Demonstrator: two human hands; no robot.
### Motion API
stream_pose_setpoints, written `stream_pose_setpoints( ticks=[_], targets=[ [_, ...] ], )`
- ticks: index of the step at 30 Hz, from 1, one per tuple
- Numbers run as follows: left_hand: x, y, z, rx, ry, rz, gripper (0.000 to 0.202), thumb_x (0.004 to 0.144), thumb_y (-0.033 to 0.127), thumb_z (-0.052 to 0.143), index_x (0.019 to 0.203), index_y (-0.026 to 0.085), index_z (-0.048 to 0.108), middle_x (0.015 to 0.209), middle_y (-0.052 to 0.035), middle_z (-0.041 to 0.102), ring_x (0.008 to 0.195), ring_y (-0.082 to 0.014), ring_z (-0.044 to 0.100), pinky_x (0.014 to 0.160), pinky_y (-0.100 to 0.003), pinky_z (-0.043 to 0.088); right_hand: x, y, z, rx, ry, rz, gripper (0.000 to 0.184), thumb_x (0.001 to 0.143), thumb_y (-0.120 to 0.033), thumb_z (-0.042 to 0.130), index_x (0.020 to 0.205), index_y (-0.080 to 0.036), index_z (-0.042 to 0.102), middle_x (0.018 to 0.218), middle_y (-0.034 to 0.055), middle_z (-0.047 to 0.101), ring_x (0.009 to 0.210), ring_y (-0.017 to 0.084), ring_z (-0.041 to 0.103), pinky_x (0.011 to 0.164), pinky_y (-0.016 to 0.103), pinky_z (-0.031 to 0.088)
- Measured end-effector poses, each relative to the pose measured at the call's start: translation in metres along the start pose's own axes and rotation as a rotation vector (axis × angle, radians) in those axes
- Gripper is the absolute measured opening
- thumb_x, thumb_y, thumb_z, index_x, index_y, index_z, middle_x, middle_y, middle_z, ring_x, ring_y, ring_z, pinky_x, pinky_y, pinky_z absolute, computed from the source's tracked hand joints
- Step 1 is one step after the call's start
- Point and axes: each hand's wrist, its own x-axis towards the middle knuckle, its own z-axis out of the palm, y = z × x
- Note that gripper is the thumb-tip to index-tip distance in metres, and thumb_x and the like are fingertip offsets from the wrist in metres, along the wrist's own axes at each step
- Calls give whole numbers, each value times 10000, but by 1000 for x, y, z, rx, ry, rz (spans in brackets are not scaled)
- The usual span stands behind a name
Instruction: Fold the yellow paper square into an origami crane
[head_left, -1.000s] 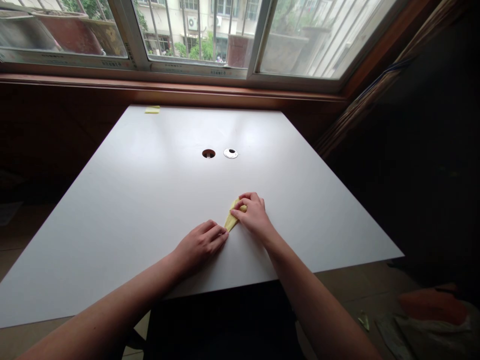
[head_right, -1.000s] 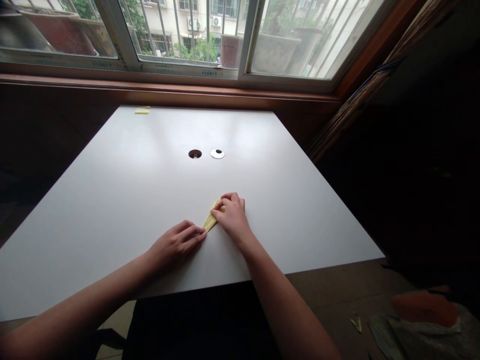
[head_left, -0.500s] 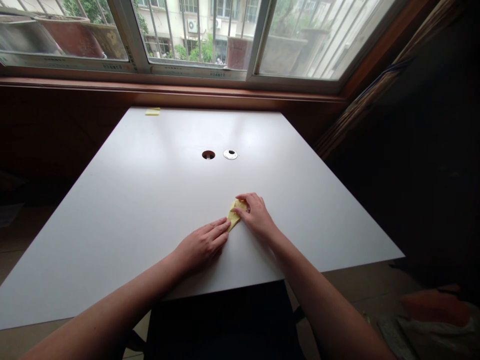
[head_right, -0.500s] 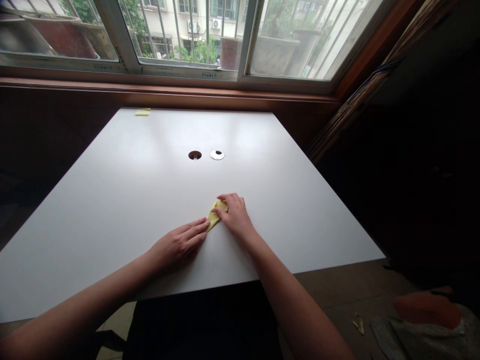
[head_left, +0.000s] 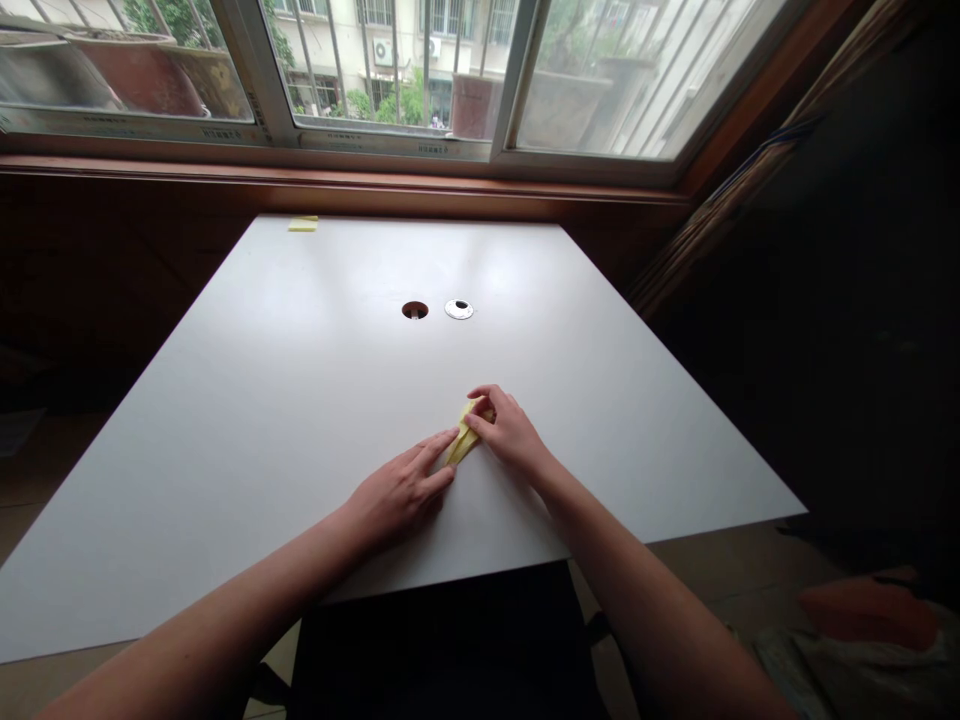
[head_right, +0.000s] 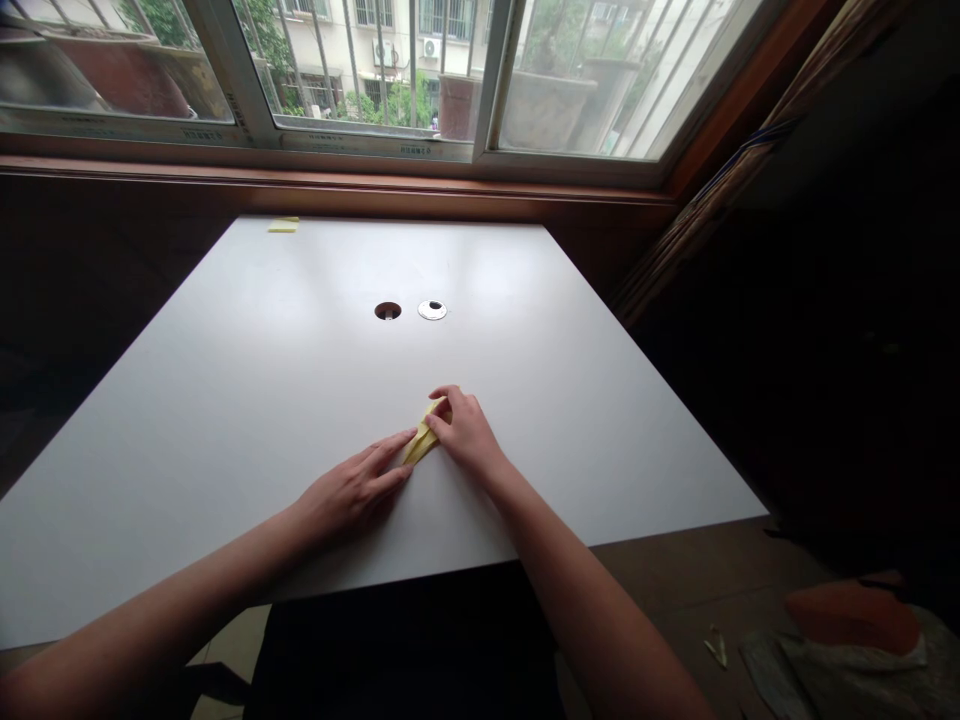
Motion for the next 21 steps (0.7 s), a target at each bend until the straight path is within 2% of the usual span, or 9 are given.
stream_pose_setpoints(
  ticks=[7, 21],
  targets=[
    [2, -2, 1, 5, -19, 49, 294, 956, 135, 471, 1230, 100, 573, 1551, -184, 379, 1486, -291, 294, 1195, -453, 409, 0, 5, -1, -64, -32, -116, 172, 892, -214, 562, 1062, -235, 570, 919, 24, 643, 955, 211, 569, 886, 371, 453],
    [4, -3, 4, -3, -22, 78, 315, 983, 164, 435, 1266, 103, 559, 1519, -174, 433, 1464, -282, 344, 1192, -459, 409, 2, 15, 1, -116, -48, -216, 78, 903, -156, 536, 946, -218, 554, 921, 50, 612, 935, 218, 546, 847, 360, 471]
  ],
)
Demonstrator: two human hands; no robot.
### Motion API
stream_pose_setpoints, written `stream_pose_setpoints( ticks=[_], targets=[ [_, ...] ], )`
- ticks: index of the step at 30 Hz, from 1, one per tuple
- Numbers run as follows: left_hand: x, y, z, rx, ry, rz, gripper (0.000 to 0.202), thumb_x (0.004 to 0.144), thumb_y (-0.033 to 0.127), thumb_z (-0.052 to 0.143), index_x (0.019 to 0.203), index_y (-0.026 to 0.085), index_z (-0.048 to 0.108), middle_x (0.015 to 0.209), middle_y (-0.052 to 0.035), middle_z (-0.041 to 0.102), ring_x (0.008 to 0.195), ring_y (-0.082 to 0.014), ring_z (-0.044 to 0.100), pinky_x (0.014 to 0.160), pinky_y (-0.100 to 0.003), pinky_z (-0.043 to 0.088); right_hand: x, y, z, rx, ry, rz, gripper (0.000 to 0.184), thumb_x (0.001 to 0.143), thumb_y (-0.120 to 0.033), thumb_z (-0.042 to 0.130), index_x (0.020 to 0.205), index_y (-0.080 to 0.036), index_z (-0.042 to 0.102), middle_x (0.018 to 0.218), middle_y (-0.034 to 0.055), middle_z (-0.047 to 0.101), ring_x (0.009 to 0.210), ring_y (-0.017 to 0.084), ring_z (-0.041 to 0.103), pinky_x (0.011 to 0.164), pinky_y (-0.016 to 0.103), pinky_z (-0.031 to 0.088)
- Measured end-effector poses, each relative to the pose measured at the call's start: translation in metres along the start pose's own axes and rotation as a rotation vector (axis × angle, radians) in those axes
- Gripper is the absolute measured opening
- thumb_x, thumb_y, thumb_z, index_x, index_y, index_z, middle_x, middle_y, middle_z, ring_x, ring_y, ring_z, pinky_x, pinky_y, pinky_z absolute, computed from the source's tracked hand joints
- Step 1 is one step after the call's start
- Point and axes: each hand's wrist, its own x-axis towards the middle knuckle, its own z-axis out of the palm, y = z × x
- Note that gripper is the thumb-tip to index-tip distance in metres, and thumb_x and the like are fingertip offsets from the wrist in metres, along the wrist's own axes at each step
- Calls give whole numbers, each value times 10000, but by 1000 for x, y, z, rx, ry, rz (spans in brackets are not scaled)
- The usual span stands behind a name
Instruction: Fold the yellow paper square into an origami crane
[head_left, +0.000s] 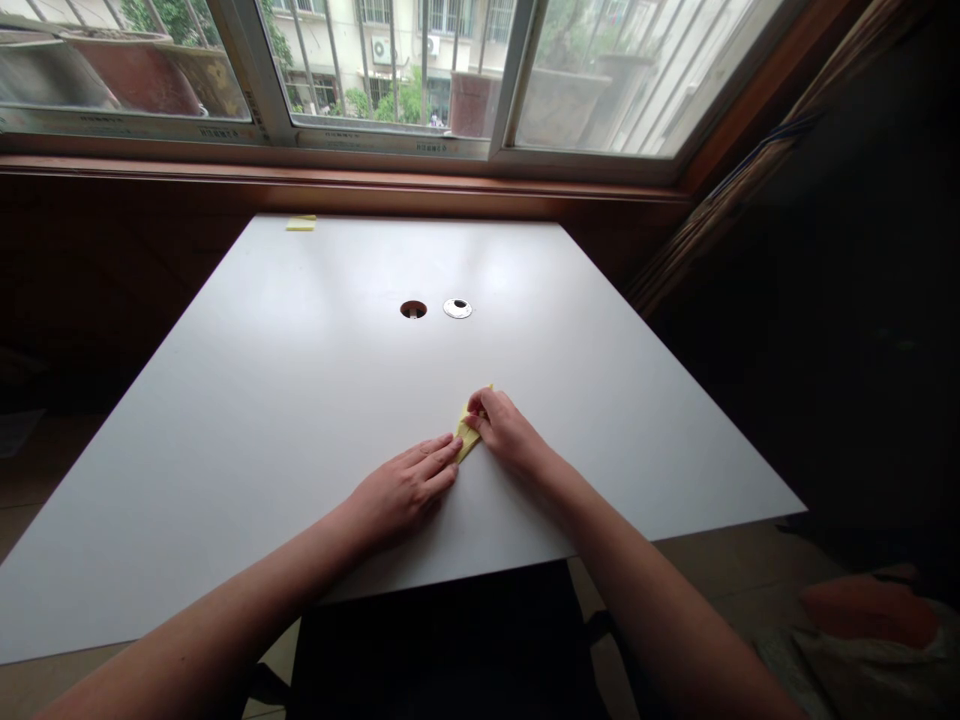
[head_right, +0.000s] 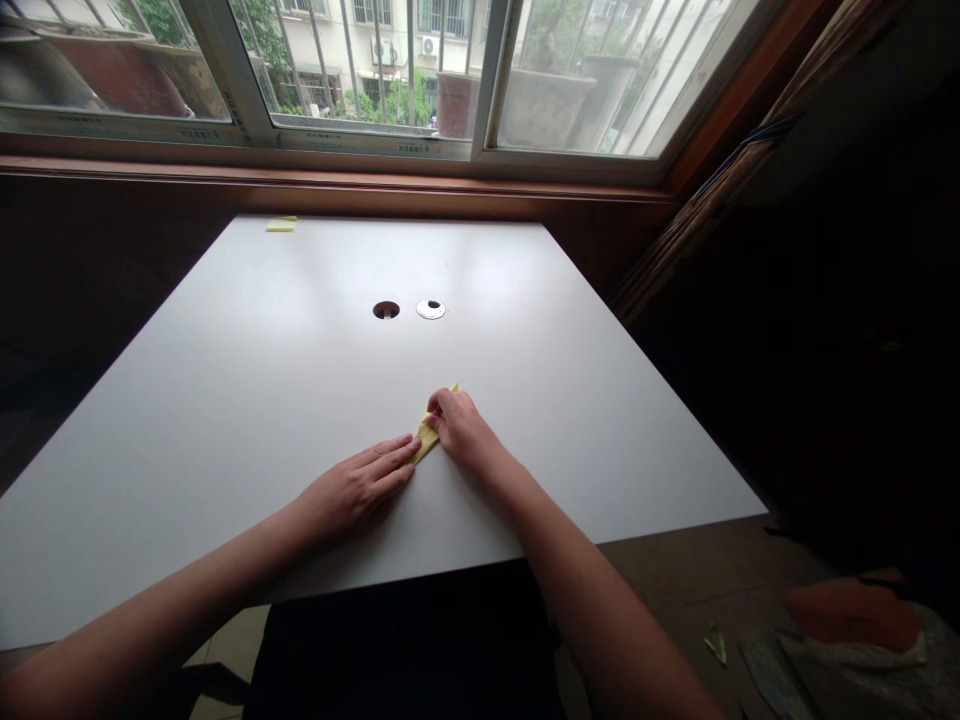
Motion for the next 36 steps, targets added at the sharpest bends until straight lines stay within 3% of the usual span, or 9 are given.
stream_pose_setpoints(
  ticks=[6, 12, 18, 27, 32, 36],
  targets=[
    [0, 0, 0, 2, -1, 0, 329, 966, 138, 447, 1275, 100, 551, 1515, -182, 436, 1459, -282, 353, 1194, -466, 405, -3, 1, -2, -44, 14, -78, 147, 919, -175, 568, 1053, -236, 574, 946, 47, 593, 964, 222, 552, 923, 392, 480],
    [0, 0, 0, -2, -4, -9, 318, 972, 159, 451, 1267, 106, 557, 1520, -177, 430, 1461, -289, 347, 1192, -470, 406, -24, -1, -10, -180, 150, -129, 118, 941, -241, 585, 1057, -244, 611, 1123, 98, 569, 1120, 271, 517, 1011, 469, 464],
    [1, 2, -2, -55, 24, -20, 346, 945, 139, 475, 1284, 115, 539, 1496, -176, 460, 1452, -280, 364, 1183, -471, 417, -46, -9, -21, -217, 61, -174, 190, 988, -249, 510, 1042, -276, 691, 1070, 79, 643, 1024, 251, 596, 945, 448, 529],
    [1, 5, -5, -116, 82, -35, 390, 941, 233, 534, 1316, 126, 525, 1394, -145, 560, 1394, -259, 452, 1185, -432, 427, -44, -13, -19, -144, 17, -276, 265, 990, -235, 520, 1183, -284, 695, 1188, 73, 693, 1092, 242, 650, 990, 453, 556],
    [-1, -6, -9, -126, 65, 38, 427, 956, 176, 503, 1382, 148, 499, 1376, -137, 579, 1375, -240, 476, 1160, -420, 451, -43, -11, -17, -105, 2, -300, 305, 973, -221, 556, 1237, -308, 681, 1227, 63, 688, 1133, 242, 653, 999, 450, 570],
    [-2, -26, -15, -146, 42, 79, 503, 978, 129, 460, 1469, 237, 439, 1460, -119, 507, 1393, -226, 456, 1150, -412, 448, -42, -9, -16, -120, -29, -327, 343, 978, -211, 542, 1283, -324, 652, 1279, 47, 666, 1172, 239, 633, 1031, 459, 554]
  ],
)
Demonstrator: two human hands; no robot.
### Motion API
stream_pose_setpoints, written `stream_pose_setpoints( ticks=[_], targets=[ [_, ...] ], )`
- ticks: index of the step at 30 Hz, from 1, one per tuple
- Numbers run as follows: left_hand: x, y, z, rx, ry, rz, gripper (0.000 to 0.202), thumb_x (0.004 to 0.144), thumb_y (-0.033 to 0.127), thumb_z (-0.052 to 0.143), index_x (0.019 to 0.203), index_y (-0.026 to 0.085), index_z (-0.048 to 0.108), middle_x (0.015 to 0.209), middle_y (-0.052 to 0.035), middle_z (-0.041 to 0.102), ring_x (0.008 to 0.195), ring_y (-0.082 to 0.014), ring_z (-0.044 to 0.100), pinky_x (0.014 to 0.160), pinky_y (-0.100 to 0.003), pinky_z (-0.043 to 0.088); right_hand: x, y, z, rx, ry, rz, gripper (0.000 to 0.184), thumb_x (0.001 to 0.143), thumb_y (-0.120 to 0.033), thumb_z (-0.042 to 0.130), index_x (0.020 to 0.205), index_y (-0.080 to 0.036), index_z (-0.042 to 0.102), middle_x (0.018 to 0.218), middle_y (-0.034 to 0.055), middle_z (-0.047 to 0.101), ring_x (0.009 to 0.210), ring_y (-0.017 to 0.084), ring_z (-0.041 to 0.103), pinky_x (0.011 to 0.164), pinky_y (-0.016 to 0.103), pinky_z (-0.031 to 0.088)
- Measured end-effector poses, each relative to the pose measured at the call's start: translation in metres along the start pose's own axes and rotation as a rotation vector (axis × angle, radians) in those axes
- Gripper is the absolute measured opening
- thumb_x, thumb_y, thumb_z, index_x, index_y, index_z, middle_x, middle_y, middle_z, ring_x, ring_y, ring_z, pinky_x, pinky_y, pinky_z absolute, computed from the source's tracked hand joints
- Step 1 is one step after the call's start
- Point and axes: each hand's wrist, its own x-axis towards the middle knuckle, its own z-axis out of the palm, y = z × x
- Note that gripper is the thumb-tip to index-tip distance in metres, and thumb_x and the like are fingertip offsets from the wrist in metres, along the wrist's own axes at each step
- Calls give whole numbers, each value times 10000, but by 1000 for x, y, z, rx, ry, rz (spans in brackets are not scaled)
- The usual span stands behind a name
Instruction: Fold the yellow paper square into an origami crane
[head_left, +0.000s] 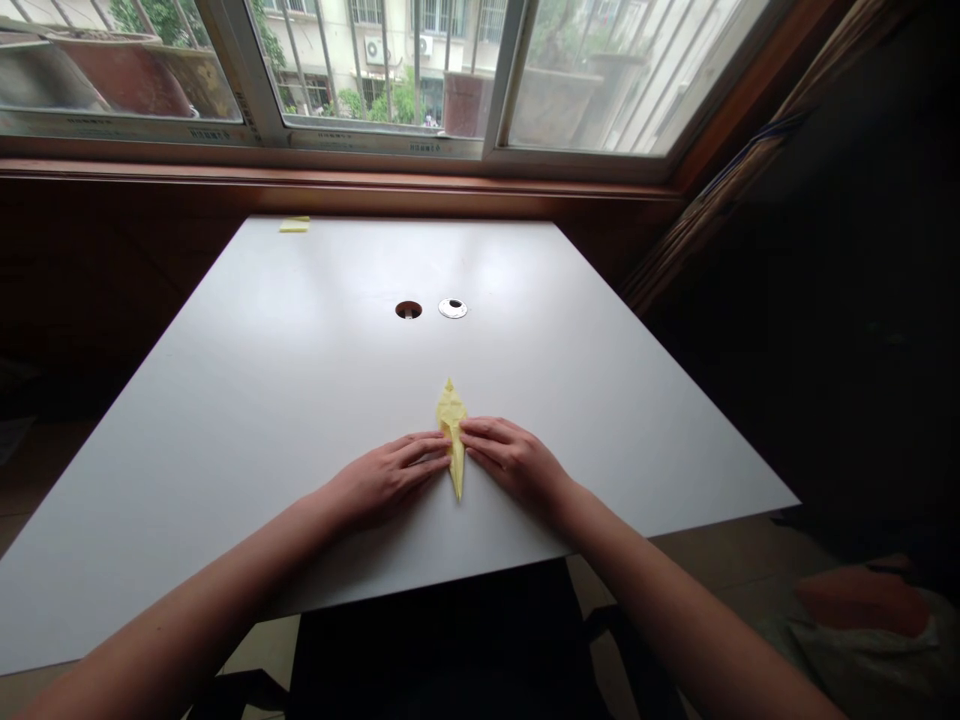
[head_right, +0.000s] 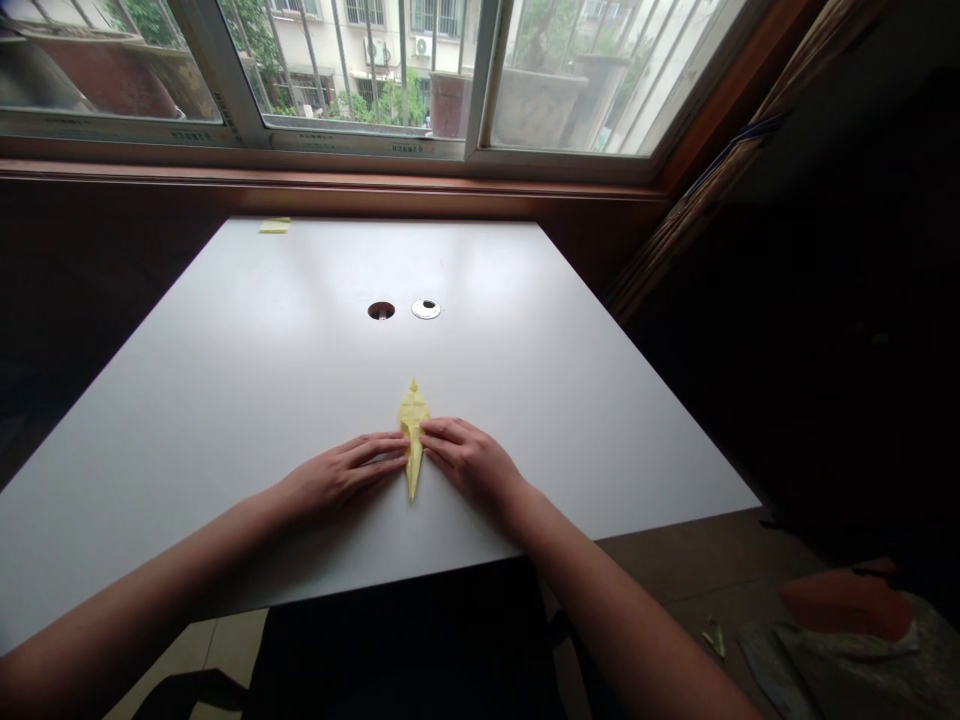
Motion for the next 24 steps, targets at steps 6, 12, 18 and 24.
stream_pose_setpoints(
  ticks=[6, 12, 18, 24],
  targets=[
    [-1, -19, -13, 18, -128, 35, 580, 985, 119, 429, 1527, 310, 351, 1557, -88, 387, 1442, -232, 385, 1182, -411, 386, 1, 0, 1, -29, -26, -30, 380, 986, -214, 518, 1342, -312, 608, 1334, 45, 637, 1232, 239, 596, 1080, 469, 518],
    [2, -26, -17, 36, -212, 101, 614, 976, 116, 414, 1553, 282, 283, 1593, -80, 334, 1498, -212, 274, 1247, -449, 250, -3, -2, -2, -58, -78, -54, 443, 983, -211, 512, 1420, -275, 536, 1399, 68, 595, 1320, 250, 537, 1126, 480, 478],
    [5, -26, -18, 41, -164, 102, 588, 1010, 162, 391, 1571, 220, 223, 1552, -92, 409, 1478, -192, 318, 1253, -431, 239, -9, -3, -10, -129, -171, -103, 525, 971, -287, 552, 1482, -210, 460, 1499, 115, 490, 1420, 277, 425, 1171, 492, 412],
    [3, -28, -22, 37, -234, 88, 601, 1010, 127, 344, 1581, 216, 179, 1587, -60, 346, 1500, -171, 259, 1269, -404, 200, -12, -1, -11, -186, -225, -169, 468, 956, -350, 584, 1399, -198, 565, 1551, 133, 413, 1455, 305, 362, 1168, 500, 392]
  ],
)
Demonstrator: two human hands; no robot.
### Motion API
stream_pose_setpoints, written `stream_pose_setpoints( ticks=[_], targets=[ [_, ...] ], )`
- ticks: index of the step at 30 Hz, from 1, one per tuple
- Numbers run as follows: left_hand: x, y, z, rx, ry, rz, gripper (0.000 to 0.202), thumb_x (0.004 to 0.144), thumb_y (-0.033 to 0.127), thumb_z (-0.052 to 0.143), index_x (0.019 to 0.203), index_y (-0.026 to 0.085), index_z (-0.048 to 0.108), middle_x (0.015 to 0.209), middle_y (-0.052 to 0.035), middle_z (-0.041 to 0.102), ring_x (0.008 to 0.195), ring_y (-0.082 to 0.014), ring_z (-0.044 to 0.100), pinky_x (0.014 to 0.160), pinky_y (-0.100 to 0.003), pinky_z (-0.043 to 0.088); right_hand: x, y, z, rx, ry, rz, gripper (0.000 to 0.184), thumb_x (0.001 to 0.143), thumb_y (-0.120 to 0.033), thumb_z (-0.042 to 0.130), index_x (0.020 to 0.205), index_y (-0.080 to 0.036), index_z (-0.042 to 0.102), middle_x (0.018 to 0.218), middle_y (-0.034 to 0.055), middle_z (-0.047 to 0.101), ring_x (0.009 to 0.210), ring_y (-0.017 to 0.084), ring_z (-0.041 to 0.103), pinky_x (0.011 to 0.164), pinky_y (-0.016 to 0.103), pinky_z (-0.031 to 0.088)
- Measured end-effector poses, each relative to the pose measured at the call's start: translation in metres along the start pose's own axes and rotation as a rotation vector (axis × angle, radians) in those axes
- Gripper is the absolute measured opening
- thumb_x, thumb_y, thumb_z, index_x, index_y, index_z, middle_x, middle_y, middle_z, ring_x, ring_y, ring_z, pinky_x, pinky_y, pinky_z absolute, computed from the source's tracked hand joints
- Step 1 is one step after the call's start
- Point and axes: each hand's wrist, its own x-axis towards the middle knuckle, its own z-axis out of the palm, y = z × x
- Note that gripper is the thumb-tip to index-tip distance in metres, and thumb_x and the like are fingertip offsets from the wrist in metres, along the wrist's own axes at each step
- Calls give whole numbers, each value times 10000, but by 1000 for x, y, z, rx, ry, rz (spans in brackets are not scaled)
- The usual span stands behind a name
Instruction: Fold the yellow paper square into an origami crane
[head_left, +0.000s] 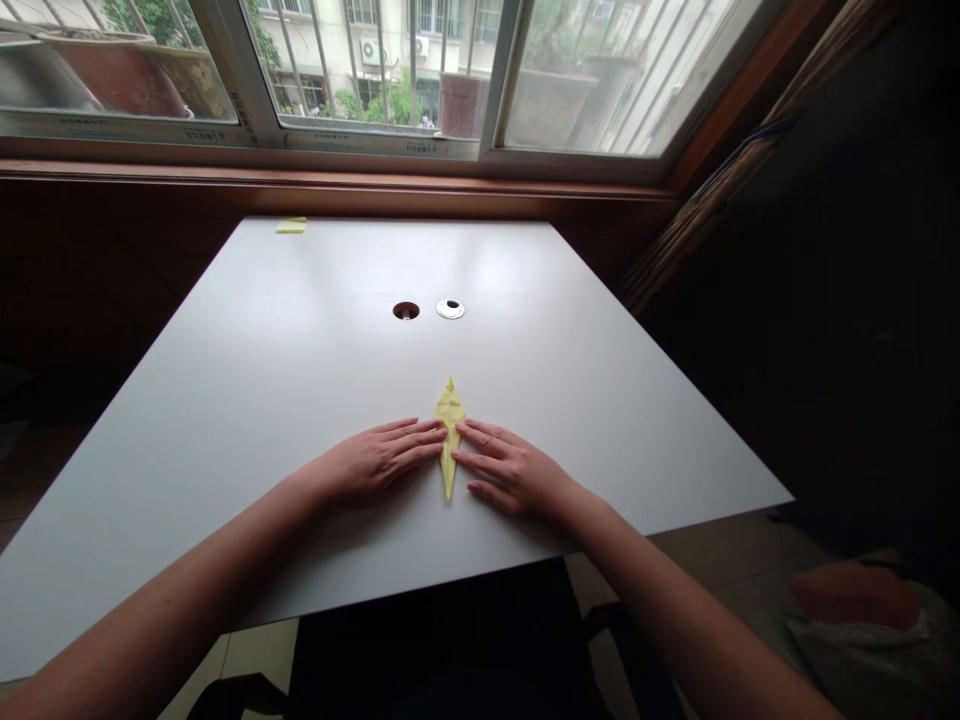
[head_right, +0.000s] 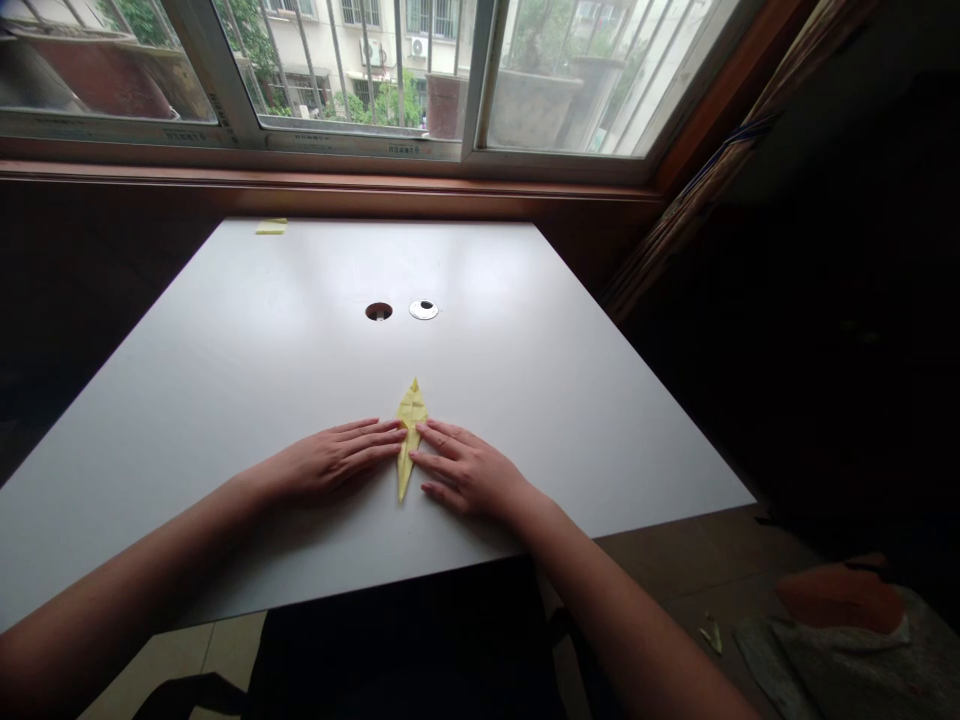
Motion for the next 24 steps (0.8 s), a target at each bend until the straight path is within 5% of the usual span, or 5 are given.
stream_pose_setpoints(
  ticks=[24],
  targets=[
    [-5, 0, 7, 106, -12, -17, 575, 1020, 203, 400, 1571, 225, 237, 1603, -72, 308, 1506, -237, 243, 1256, -451, 233, 0, -1, -1, -73, -70, 37, 472, 976, -391, 550, 1427, -253, 539, 1572, 95, 388, 1463, 298, 345, 1162, 490, 385]
  ],
)
